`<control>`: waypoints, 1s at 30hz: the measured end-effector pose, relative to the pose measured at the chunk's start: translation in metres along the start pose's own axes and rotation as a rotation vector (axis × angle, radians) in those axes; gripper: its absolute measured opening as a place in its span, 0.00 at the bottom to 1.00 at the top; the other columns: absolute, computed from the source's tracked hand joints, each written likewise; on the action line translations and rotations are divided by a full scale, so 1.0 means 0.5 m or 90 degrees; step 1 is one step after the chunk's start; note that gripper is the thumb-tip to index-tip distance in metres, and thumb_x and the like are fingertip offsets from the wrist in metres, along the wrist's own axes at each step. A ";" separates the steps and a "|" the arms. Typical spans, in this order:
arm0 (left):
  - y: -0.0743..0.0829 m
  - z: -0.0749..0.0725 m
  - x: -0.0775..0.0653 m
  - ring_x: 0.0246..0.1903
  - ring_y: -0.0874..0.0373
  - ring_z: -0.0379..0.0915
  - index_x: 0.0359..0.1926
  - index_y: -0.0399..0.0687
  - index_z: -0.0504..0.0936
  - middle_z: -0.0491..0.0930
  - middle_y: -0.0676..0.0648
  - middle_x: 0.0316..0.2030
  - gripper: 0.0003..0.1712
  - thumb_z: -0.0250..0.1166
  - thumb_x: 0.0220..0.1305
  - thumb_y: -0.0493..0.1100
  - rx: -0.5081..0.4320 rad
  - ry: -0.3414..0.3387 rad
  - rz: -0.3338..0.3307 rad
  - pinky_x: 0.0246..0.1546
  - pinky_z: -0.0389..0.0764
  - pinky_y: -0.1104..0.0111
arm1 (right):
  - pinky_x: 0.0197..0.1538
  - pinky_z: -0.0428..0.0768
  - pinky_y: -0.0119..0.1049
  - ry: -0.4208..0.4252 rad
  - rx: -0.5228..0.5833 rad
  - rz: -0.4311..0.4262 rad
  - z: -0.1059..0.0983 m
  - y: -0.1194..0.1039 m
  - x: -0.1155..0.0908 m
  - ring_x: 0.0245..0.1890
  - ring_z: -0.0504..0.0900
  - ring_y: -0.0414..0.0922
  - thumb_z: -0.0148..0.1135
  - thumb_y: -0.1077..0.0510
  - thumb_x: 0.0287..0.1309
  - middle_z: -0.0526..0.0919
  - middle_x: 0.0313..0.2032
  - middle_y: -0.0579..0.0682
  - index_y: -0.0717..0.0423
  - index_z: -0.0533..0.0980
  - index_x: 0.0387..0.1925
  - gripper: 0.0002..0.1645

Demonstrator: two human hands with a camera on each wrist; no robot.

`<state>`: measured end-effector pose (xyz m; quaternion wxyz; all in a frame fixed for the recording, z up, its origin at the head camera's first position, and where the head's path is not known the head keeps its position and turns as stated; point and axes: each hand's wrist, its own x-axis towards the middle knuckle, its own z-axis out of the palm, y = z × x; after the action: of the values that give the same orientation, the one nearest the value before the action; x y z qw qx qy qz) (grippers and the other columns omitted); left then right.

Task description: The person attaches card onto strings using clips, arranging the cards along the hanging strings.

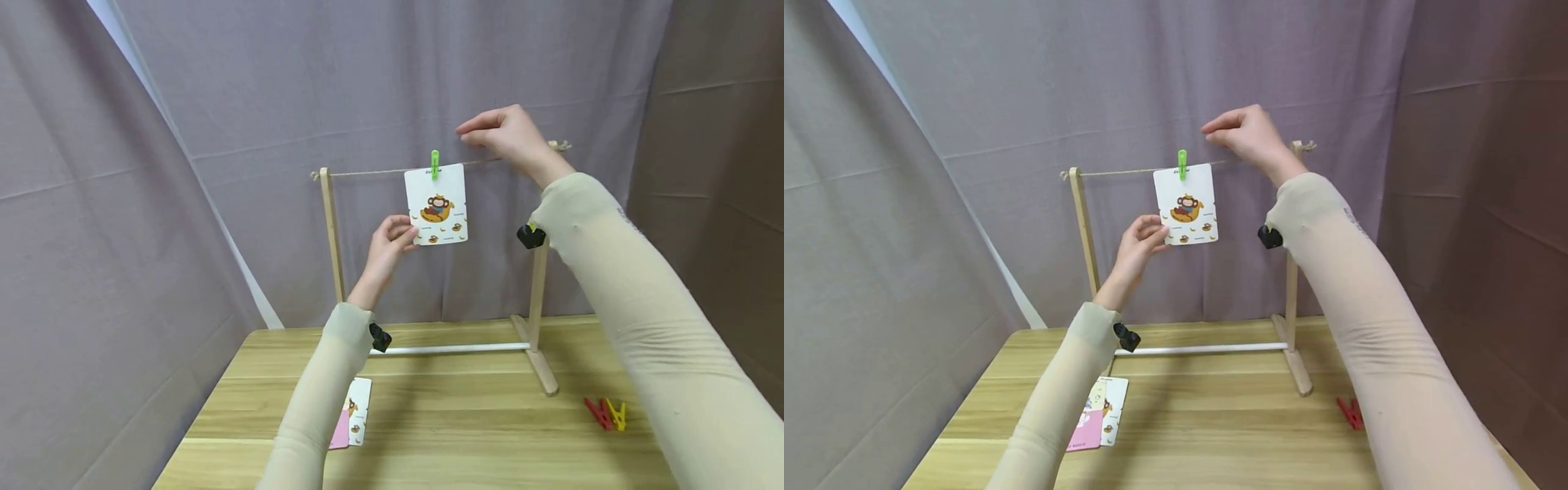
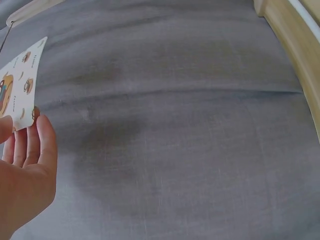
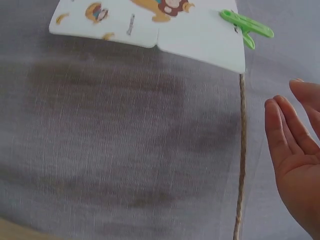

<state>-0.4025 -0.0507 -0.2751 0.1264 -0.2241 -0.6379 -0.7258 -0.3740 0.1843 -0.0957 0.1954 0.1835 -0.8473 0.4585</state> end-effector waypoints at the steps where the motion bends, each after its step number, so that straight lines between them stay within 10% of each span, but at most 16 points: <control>1: 0.001 -0.004 -0.001 0.40 0.58 0.80 0.53 0.36 0.76 0.83 0.41 0.43 0.15 0.66 0.67 0.34 0.005 -0.002 -0.001 0.44 0.84 0.63 | 0.54 0.70 0.33 0.002 0.000 -0.001 -0.004 0.000 0.000 0.53 0.76 0.41 0.66 0.50 0.65 0.84 0.53 0.42 0.55 0.83 0.56 0.21; 30: 0.111 -0.139 -0.028 0.47 0.39 0.80 0.56 0.32 0.74 0.82 0.35 0.49 0.19 0.65 0.70 0.37 0.153 -0.052 0.013 0.46 0.82 0.63 | 0.43 0.69 0.22 0.081 0.024 0.018 -0.169 0.074 -0.088 0.37 0.78 0.30 0.68 0.54 0.63 0.85 0.33 0.26 0.42 0.88 0.45 0.10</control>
<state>-0.3756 -0.1289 -0.2397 0.1338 -0.2433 -0.7224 -0.6333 -0.3406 0.2807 -0.1011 0.2392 0.1454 -0.8269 0.4878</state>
